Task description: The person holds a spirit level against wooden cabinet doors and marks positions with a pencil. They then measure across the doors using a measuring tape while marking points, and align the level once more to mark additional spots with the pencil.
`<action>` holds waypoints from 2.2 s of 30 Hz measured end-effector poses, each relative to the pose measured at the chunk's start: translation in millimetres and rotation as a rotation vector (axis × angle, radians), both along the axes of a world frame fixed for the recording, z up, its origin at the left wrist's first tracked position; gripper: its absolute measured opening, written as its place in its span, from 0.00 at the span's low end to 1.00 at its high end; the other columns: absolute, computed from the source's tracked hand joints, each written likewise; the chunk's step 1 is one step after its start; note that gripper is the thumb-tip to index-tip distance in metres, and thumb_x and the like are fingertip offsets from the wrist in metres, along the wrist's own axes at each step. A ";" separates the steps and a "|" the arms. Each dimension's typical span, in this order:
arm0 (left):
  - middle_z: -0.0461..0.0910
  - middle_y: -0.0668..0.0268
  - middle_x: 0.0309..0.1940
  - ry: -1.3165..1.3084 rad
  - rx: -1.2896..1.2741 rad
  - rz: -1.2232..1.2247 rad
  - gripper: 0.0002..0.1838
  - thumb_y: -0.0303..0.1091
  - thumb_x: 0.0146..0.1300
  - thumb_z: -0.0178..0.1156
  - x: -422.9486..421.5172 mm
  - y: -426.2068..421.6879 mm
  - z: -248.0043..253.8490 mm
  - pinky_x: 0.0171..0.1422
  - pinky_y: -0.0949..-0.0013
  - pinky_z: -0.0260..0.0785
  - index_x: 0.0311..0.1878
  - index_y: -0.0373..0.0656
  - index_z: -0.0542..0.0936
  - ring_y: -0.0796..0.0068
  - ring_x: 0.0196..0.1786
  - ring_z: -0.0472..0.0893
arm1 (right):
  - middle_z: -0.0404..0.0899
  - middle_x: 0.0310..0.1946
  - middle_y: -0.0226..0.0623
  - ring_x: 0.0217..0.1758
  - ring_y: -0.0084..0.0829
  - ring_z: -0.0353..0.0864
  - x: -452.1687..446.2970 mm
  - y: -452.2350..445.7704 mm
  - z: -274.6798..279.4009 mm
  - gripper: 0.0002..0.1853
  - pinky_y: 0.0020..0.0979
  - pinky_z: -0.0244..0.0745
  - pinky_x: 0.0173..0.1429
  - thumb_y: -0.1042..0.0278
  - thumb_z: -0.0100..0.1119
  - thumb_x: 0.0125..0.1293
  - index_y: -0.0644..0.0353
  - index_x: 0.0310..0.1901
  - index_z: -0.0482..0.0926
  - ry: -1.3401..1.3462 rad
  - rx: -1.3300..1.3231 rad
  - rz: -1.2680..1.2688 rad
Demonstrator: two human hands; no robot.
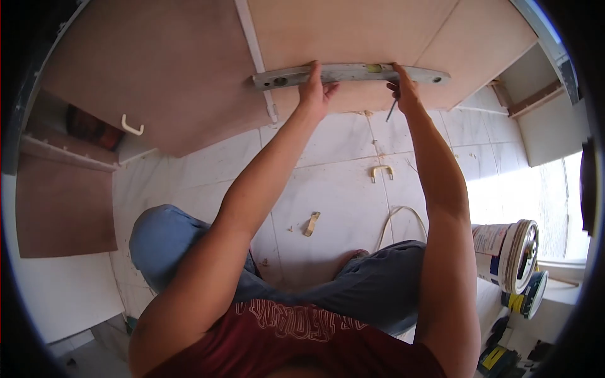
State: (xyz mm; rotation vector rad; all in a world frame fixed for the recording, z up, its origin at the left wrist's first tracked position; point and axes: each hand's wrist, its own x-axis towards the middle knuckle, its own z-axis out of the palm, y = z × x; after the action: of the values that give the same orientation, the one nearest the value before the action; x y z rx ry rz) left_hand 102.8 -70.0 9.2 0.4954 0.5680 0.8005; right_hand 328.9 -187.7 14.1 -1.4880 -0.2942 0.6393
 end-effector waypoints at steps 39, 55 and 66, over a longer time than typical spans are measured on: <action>0.76 0.60 0.50 0.089 0.058 -0.016 0.30 0.57 0.65 0.62 -0.2 -3.2 -0.7 0.52 0.60 0.80 0.60 0.47 0.68 0.62 0.48 0.81 | 0.78 0.35 0.35 0.29 0.29 0.83 8.2 3.9 -14.3 0.34 0.29 0.61 0.26 0.37 0.72 0.49 0.59 0.46 0.79 -0.006 -0.005 -0.042; 0.74 0.56 0.55 0.105 0.065 -0.044 0.33 0.56 0.67 0.60 4.6 7.0 -10.7 0.51 0.61 0.82 0.66 0.48 0.63 0.61 0.47 0.82 | 0.80 0.40 0.40 0.28 0.30 0.81 7.8 6.7 -16.6 0.33 0.28 0.69 0.24 0.42 0.74 0.50 0.66 0.45 0.80 0.011 0.009 -0.114; 0.73 0.53 0.56 0.108 0.055 -0.032 0.35 0.57 0.66 0.61 2.2 0.1 -0.9 0.55 0.61 0.80 0.67 0.47 0.62 0.60 0.53 0.80 | 0.80 0.43 0.43 0.36 0.32 0.82 4.5 8.9 -11.4 0.31 0.29 0.83 0.33 0.52 0.76 0.52 0.74 0.47 0.80 0.044 0.131 -0.143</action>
State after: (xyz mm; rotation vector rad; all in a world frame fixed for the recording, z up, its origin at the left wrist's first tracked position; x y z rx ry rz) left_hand 105.0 -69.9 8.3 0.5998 0.6373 0.7642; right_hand 333.4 -178.8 2.7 -1.3538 -0.1900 0.5279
